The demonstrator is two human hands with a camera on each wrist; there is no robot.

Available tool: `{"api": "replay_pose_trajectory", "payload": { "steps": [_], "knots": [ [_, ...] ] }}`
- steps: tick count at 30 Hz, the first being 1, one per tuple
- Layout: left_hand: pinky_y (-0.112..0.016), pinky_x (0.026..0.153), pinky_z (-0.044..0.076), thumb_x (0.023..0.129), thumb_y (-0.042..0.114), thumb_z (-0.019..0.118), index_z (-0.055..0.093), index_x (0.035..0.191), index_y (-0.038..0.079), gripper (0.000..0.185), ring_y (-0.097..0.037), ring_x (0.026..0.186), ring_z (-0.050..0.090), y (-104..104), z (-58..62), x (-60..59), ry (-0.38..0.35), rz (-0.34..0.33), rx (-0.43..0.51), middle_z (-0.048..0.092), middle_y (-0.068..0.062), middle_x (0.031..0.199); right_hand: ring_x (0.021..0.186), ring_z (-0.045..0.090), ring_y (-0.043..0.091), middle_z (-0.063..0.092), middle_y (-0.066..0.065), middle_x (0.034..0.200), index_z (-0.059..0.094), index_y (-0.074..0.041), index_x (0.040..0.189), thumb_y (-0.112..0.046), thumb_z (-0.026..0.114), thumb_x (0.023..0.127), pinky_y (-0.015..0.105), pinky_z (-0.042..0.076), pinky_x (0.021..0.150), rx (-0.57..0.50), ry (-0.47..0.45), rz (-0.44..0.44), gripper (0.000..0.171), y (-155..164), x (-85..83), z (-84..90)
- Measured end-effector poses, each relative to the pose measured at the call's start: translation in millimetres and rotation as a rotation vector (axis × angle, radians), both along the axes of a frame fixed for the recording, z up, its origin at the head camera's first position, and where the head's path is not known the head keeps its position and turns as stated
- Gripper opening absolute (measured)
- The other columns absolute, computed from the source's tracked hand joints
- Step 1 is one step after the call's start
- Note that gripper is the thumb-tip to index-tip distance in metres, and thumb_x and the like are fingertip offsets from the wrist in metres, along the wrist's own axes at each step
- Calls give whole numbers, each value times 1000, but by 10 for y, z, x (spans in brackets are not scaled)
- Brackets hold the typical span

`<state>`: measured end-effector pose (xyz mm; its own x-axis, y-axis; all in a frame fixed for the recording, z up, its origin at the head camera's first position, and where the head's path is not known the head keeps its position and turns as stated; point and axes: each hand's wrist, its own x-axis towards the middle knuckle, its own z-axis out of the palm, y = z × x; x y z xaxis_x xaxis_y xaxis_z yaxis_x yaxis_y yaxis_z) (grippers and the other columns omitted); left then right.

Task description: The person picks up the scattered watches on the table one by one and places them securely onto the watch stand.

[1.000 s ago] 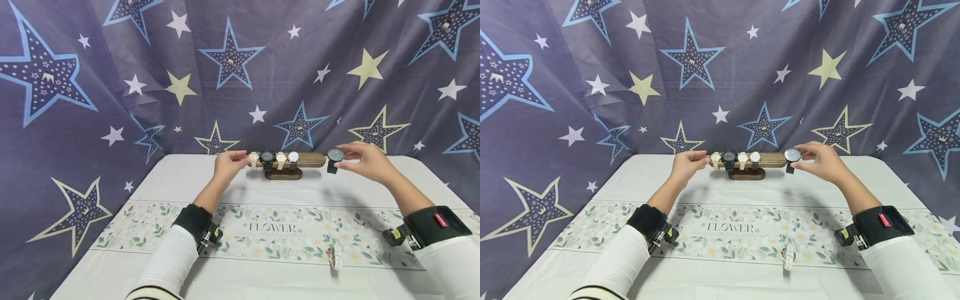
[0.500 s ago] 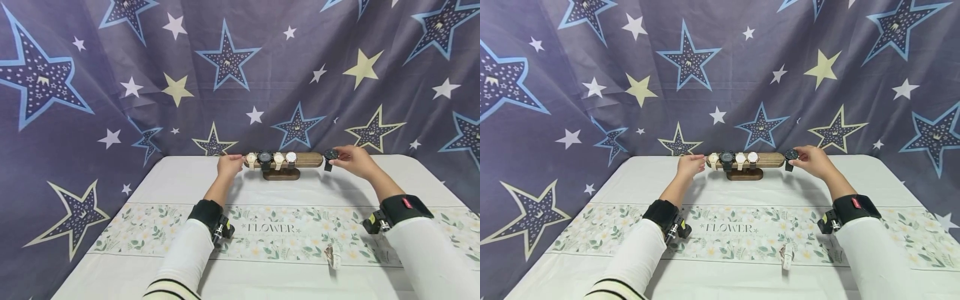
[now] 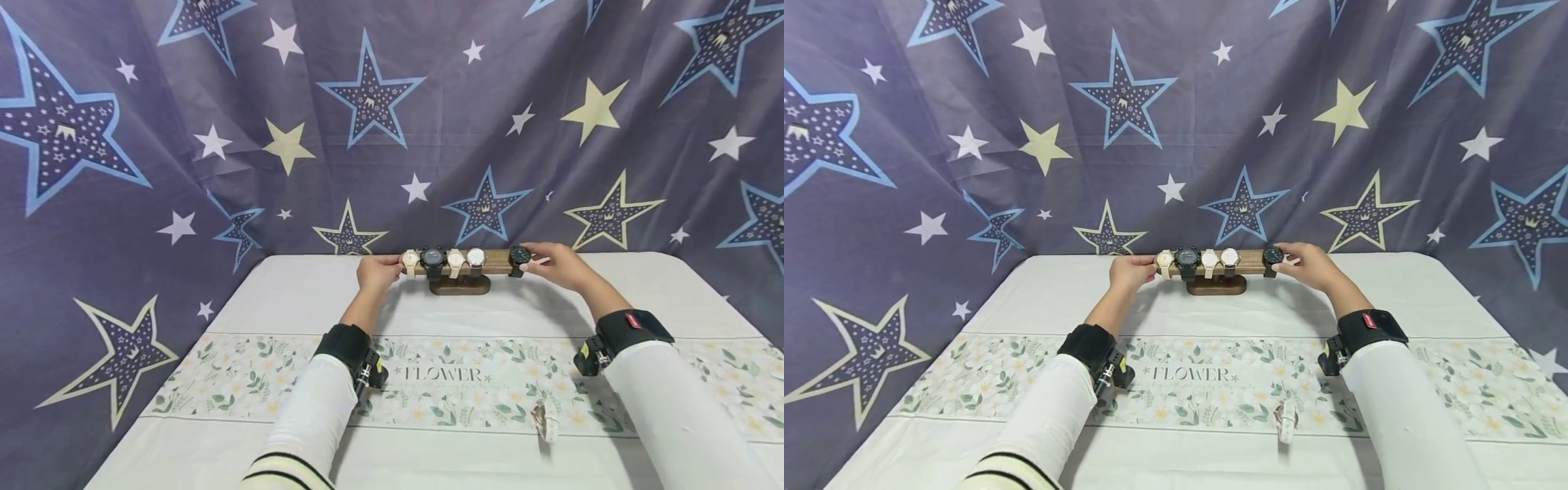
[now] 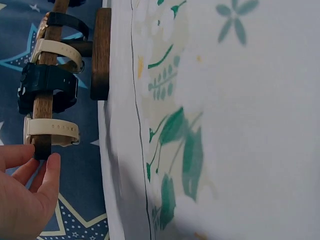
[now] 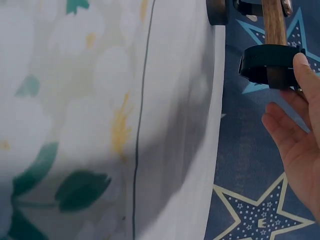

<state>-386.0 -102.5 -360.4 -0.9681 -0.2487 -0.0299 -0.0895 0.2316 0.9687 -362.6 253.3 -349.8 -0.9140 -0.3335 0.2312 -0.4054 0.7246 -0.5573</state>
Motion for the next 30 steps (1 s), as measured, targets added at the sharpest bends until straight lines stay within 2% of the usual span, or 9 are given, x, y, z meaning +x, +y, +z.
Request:
{"api": "replay_pose_trajectory", "payload": {
  "steps": [8, 15, 23, 30],
  "knots": [
    [-37, 82, 58, 86, 0, 72, 75, 102, 0, 17, -32, 96, 69, 7, -13, 11, 13, 13, 24, 73, -15, 101, 127, 43, 46, 45, 29, 141, 47, 4, 140, -25, 65, 96, 59, 43, 99, 46, 24, 7, 55, -111, -75, -15],
    [-34, 80, 59, 85, 1, 73, 75, 104, 2, 19, -30, 93, 70, 22, -37, -5, 16, 11, 18, 73, -13, 102, 127, 40, 49, 41, 32, 141, 52, 4, 137, -19, 67, 94, 62, 39, 99, 71, 93, 60, 52, -223, -121, -28],
    [-37, 82, 58, 84, 1, 73, 76, 103, 1, 19, -33, 93, 70, 14, -40, -6, 35, 8, 4, 73, -14, 100, 131, 35, 48, 35, 31, 145, 48, 0, 142, -20, 65, 95, 63, 32, 105, 88, 37, 66, 53, -277, -169, -42],
    [-36, 79, 59, 84, 1, 73, 76, 103, 1, 19, -32, 91, 71, 13, -50, -9, 50, 6, -9, 73, -14, 99, 128, 37, 48, 36, 32, 142, 45, -1, 144, -20, 64, 96, 63, 33, 103, 100, 3, 70, 55, -288, -169, -34]
  ]
}}
